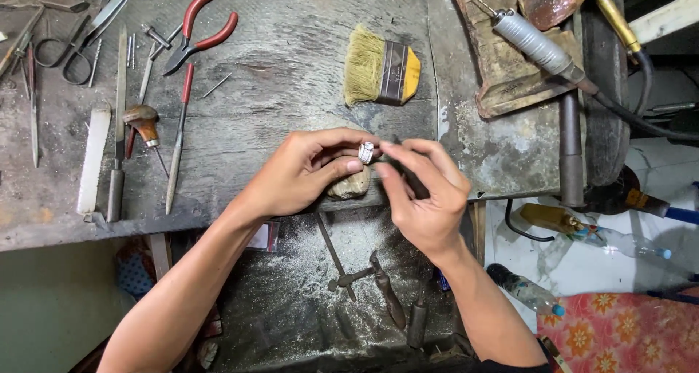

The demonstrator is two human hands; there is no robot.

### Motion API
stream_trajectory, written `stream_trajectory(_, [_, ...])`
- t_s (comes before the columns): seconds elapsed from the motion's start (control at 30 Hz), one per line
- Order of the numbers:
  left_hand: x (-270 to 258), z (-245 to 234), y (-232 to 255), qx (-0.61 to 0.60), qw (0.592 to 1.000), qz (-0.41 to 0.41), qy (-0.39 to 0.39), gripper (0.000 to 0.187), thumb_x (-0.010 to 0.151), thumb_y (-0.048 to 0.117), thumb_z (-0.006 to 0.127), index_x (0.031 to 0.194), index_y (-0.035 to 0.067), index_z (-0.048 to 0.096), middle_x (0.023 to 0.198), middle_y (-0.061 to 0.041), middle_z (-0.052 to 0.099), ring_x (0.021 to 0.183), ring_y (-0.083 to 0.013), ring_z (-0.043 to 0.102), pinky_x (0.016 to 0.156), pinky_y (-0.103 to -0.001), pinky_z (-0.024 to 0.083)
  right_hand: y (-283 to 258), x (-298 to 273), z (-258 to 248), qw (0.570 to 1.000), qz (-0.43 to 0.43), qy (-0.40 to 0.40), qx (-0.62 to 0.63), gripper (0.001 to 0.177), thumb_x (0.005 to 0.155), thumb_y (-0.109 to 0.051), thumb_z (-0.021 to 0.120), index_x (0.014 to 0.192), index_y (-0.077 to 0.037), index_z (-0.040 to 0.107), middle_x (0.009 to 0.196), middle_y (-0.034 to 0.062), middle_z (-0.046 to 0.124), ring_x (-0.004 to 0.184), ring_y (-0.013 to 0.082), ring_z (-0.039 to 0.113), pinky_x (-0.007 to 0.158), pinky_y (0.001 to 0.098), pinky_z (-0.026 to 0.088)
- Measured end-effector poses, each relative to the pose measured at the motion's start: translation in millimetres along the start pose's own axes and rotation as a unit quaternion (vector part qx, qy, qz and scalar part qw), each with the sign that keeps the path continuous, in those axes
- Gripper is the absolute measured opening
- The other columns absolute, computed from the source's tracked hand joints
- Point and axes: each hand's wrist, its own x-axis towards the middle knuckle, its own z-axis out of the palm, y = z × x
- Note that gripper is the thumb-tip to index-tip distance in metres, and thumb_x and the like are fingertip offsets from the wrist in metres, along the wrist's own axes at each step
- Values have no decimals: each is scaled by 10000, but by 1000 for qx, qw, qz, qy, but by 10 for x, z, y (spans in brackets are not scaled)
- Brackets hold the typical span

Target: Filing and cleaning a small jewelry component at a workbench

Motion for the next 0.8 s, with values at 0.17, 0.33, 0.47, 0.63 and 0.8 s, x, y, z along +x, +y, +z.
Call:
stream_trajectory(0.17, [24,-21,167,95,994,59,-5,288,986,71,650,1264,2,675,1197,-218,700,1165,-348,672,1029,-480,538,-41,42,-164,1000,14,-20,-6,299,933,74,676,1230,43,674,908,193,699,757,267,684,641,366,539])
stream_trajectory(0.33, [0,12,58,1,1000,19,6,341,977,21,641,1315,18,597,1161,-165,674,1127,-275,658,1043,-435,551,-61,160,-323,997,54,-61,-10,210,867,71,738,1075,42,730,880,158,758,780,283,754,664,343,566])
stream_trajectory(0.47, [-10,16,102,61,998,33,-7,234,989,12,622,1223,6,631,1100,-170,690,1091,-288,686,1001,-441,571,-34,208,-417,994,46,-103,-8,175,845,51,769,1012,-1,759,870,118,767,789,272,766,701,338,578])
stream_trajectory(0.63, [-3,55,35,5,998,47,37,356,972,-16,657,1324,21,621,1136,-132,669,1070,-199,636,1000,-352,582,-162,249,-335,994,20,-105,-6,268,897,53,715,1162,14,728,898,171,743,794,301,742,695,394,574])
stream_trajectory(0.8, [-15,43,-204,-64,995,24,79,335,918,-77,692,1242,-34,620,1098,-140,654,1001,-195,689,962,-313,612,-166,89,-151,995,61,-74,30,426,951,92,623,1373,86,564,970,260,685,663,266,609,570,383,525])
